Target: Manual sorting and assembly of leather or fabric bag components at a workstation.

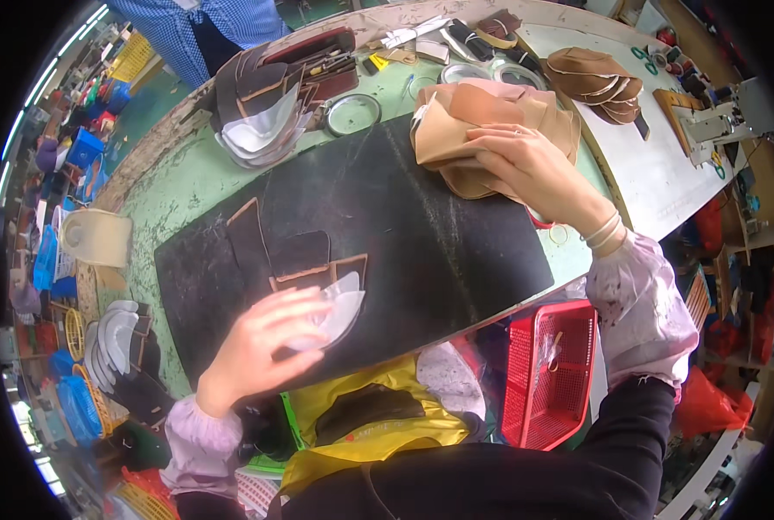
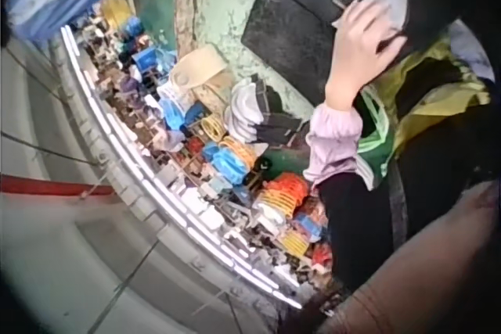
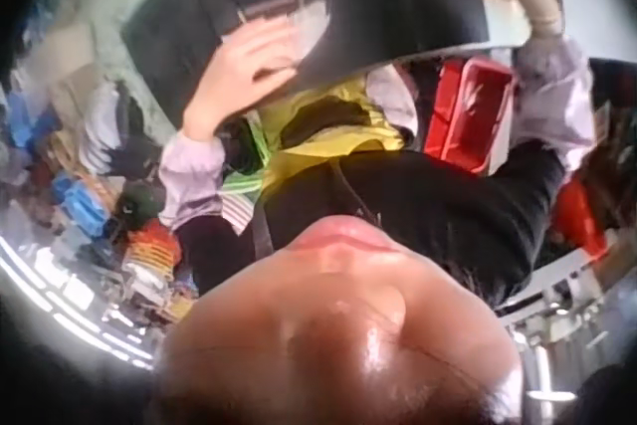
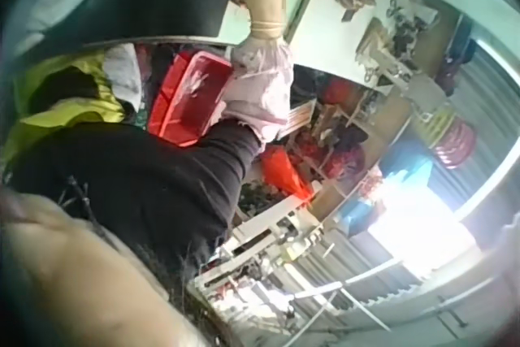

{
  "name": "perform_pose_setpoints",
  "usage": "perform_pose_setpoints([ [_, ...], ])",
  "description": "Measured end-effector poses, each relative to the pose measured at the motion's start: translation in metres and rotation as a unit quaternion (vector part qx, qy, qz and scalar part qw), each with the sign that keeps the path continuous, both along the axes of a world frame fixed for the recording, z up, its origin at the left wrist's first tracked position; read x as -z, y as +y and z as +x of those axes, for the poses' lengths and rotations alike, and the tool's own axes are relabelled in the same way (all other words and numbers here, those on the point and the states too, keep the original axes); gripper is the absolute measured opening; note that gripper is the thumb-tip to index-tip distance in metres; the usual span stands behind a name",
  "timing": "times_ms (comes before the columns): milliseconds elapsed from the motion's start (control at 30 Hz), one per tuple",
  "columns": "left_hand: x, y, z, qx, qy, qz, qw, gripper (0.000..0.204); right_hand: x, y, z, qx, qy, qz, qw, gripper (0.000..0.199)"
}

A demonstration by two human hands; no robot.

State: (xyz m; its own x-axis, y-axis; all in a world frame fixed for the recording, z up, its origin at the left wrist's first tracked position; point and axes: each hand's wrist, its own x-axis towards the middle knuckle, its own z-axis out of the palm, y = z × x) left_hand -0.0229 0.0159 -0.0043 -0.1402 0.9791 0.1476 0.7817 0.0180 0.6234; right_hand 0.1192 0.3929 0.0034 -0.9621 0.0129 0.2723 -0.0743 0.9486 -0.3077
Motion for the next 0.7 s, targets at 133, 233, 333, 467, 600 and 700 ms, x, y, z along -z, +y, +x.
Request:
perform_pose_setpoints([
  [133, 0.014, 0.059, 0.007, 0.01, -0.05, 0.089, 0.995, 0.015, 0.002, 0.01, -0.002, 0.016, -0.018, -0.046, 0.999, 0.028],
  [233, 0.03, 0.129, 0.017, 0.062, 0.018, 0.173, 0.983, 0.038, 0.006, 0.005, -0.003, 0.15, -0.041, -0.258, 0.953, 0.033],
  [333, 0.048, 0.199, 0.017, 0.036, 0.072, 0.161, 0.984, 0.061, 0.036, 0.053, 0.004, 0.174, 0.127, -0.304, 0.928, 0.032],
  [467, 0.051, 0.212, 0.011, 0.019, 0.01, -0.003, 1.0, 0.068, -0.045, 0.043, 0.003, 0.242, 0.366, -0.38, 0.814, 0.027],
  [600, 0.037, 0.191, 0.008, 0.037, -0.383, 0.035, 0.922, 0.072, -0.053, 0.006, 0.013, 0.155, 0.287, -0.149, 0.934, 0.023],
  [700, 0.004, 0.139, 0.001, 0.0, -0.75, 0.216, 0.625, 0.049, -0.047, -0.067, 0.001, -0.06, 0.069, 0.12, 0.989, 0.046],
])
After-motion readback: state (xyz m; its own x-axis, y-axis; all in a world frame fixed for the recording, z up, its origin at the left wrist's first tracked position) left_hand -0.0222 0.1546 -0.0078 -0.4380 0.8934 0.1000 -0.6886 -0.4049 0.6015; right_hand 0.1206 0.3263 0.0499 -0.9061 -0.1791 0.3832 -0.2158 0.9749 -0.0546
